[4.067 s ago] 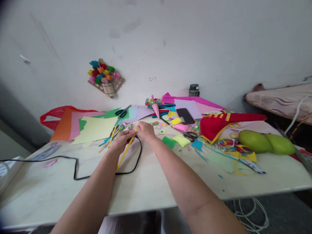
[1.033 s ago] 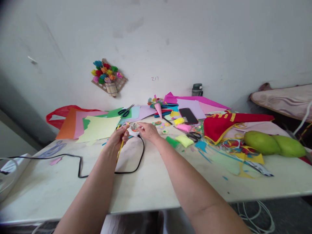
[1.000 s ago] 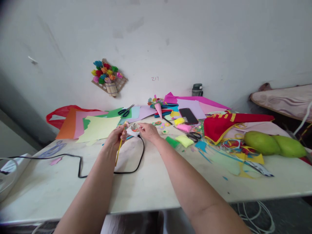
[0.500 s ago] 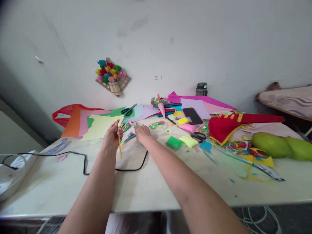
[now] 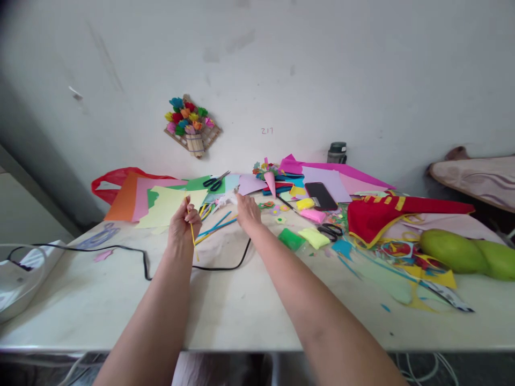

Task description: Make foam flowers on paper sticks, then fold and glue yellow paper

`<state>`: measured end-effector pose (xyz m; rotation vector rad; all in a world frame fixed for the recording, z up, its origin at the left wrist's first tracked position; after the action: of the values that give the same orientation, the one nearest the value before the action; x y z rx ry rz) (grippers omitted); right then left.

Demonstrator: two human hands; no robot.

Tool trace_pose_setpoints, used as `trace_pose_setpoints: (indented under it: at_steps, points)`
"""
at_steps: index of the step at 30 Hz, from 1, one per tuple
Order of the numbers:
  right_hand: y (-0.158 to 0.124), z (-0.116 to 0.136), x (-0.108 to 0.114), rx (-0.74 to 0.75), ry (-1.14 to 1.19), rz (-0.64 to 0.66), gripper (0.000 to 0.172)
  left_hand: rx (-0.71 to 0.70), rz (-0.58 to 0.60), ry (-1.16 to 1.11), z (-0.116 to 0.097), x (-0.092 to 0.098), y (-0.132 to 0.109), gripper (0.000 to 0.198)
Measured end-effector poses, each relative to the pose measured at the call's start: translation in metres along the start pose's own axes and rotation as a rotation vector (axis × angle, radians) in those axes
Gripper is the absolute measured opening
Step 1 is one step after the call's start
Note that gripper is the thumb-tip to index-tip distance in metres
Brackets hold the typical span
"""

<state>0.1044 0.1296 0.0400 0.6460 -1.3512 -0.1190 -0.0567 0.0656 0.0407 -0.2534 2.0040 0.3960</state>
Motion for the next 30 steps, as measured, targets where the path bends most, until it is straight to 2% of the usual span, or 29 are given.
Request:
trace_pose_setpoints:
  at_steps: [4,7,10,13,17,23,27,30]
  points:
    - [0.002,-0.041,-0.004,-0.142,0.273,0.008,0.049,0.008,0.102,-0.059,-0.002,-0.004,-0.001,0.011]
    - [-0.003,-0.072,-0.019,-0.289,0.669,0.064,0.055,0.066,0.145,-0.063,0.008,-0.006,0.001,0.006]
    - [-0.01,-0.091,-0.022,-0.406,1.097,0.013,0.054,0.113,0.166,0.067,0.021,-0.008,0.002,0.013]
    - [-0.014,-0.093,-0.011,-0.397,1.342,-0.053,0.045,0.072,0.211,0.265,0.027,-0.011,0.003,0.025]
    - [-0.019,-0.084,0.005,-0.326,1.394,-0.039,0.036,-0.024,0.273,0.598,0.031,-0.014,0.004,0.032]
    - [-0.035,-0.062,0.002,-0.265,1.362,0.15,0.031,-0.06,0.281,1.067,0.042,-0.006,0.007,0.034]
    - [-0.044,-0.059,-0.005,-0.285,1.393,0.188,0.018,-0.025,0.29,1.193,0.048,0.003,0.01,0.034]
    - [-0.046,-0.06,-0.007,-0.289,1.4,0.215,0.017,0.006,0.296,1.193,0.051,0.007,0.011,0.035]
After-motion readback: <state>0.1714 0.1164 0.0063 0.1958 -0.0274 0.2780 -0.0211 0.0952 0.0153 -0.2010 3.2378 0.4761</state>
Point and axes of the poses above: each hand's wrist, its own y-axis towards the middle knuckle, its own x-axis out of the back of the hand, z = x × y, the point moved 9 cm from there along y, towards the middle knuckle, and after that the axes turned 14 degrees about -y, right-handed, at the moved point
